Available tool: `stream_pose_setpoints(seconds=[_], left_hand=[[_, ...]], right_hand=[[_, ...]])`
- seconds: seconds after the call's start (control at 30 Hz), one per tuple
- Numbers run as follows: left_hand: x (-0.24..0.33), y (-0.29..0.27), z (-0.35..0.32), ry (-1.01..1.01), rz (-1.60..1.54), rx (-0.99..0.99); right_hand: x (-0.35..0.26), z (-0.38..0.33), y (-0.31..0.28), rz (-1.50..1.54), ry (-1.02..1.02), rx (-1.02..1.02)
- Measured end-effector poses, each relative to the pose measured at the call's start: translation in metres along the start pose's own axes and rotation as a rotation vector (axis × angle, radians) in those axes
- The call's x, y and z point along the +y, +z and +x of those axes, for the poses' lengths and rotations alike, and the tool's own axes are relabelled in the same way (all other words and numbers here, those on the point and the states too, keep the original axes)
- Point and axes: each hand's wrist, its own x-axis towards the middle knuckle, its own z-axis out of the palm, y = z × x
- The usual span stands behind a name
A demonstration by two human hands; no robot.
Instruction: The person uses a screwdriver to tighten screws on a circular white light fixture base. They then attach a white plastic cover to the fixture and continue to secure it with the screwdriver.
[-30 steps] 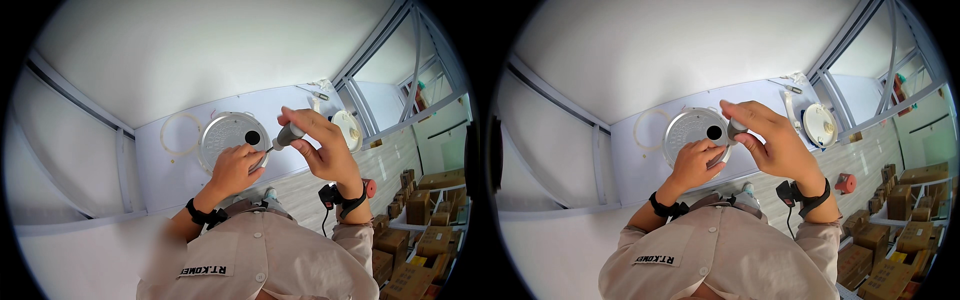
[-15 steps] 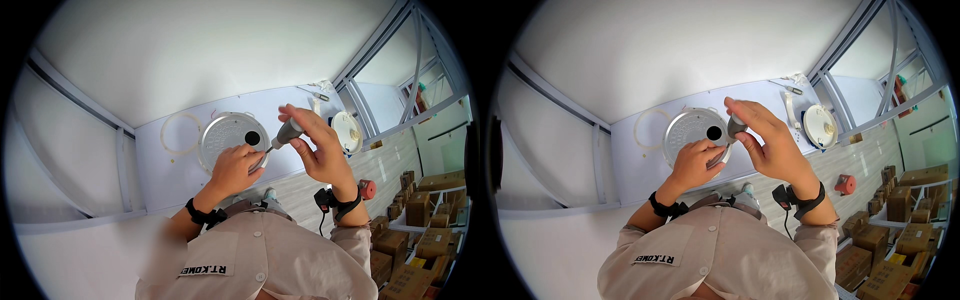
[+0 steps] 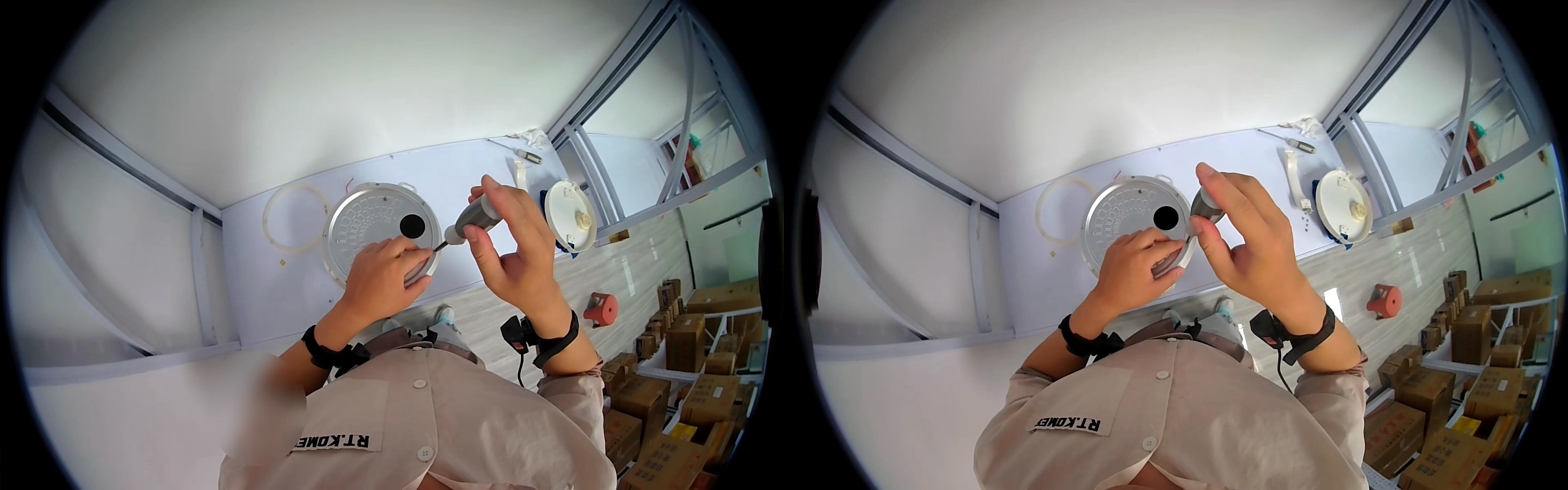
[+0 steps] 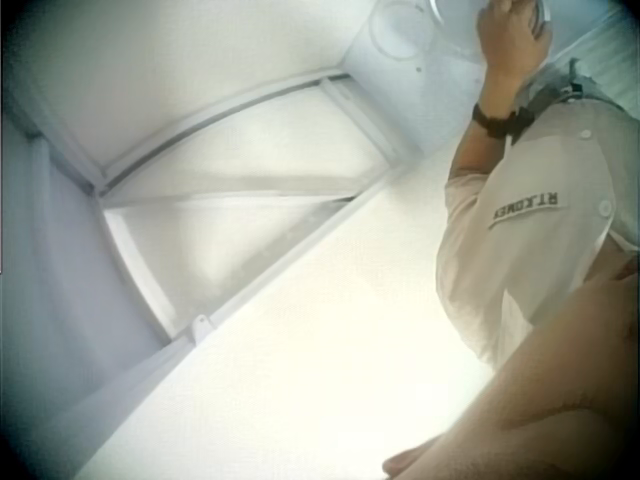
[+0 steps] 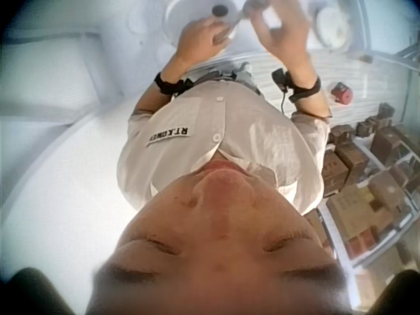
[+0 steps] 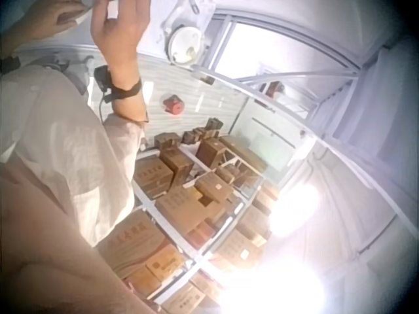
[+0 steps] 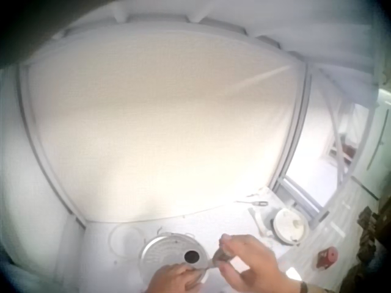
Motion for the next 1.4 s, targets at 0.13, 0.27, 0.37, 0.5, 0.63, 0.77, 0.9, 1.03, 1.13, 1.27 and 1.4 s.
stream_pose_setpoints(seconds=[0.13, 0.27, 0.37, 0.5, 0.63, 0.77, 0.9, 1.03, 1.13, 1.27, 1.4], left_hand=[[0.003, -0.006, 0.003, 0.006, -0.015, 0.04], [0.004, -0.012, 0.001, -0.016, -0.019, 0.036], [0.009, -0.026, -0.002, -0.129, -0.12, -0.055], [-0.001, -0.039, -0.014, -0.029, -0.002, -0.046], [-0.007, -0.045, -0.025, -0.025, 0.041, -0.01], [-0.01, -0.05, -0.03, -0.061, 0.052, -0.012], [-0.011, -0.063, -0.031, -0.101, 0.087, -0.116], [-0.016, -0.062, -0.029, -0.105, 0.102, -0.14], [-0.011, -0.066, -0.025, -0.122, 0.071, -0.189], [-0.008, -0.067, -0.023, -0.164, 0.044, -0.266], [-0.007, -0.057, -0.025, -0.176, 0.04, -0.257]], right_hand=[[0.006, -0.002, -0.002, 0.055, 0.021, 0.005], [0.009, 0.002, -0.005, 0.129, 0.039, 0.033], [0.013, 0.002, -0.003, 0.134, -0.025, 0.099], [0.014, -0.003, 0.001, 0.27, 0.002, 0.144], [0.019, -0.009, 0.006, 0.332, 0.034, 0.148], [0.022, -0.013, 0.009, 0.386, 0.085, 0.161], [0.025, -0.015, 0.013, 0.438, 0.151, 0.202], [0.026, -0.022, 0.017, 0.467, 0.18, 0.234], [0.026, -0.026, 0.016, 0.488, 0.185, 0.244], [0.026, -0.03, 0.01, 0.508, 0.213, 0.234], [0.032, -0.036, 0.007, 0.487, 0.242, 0.226]])
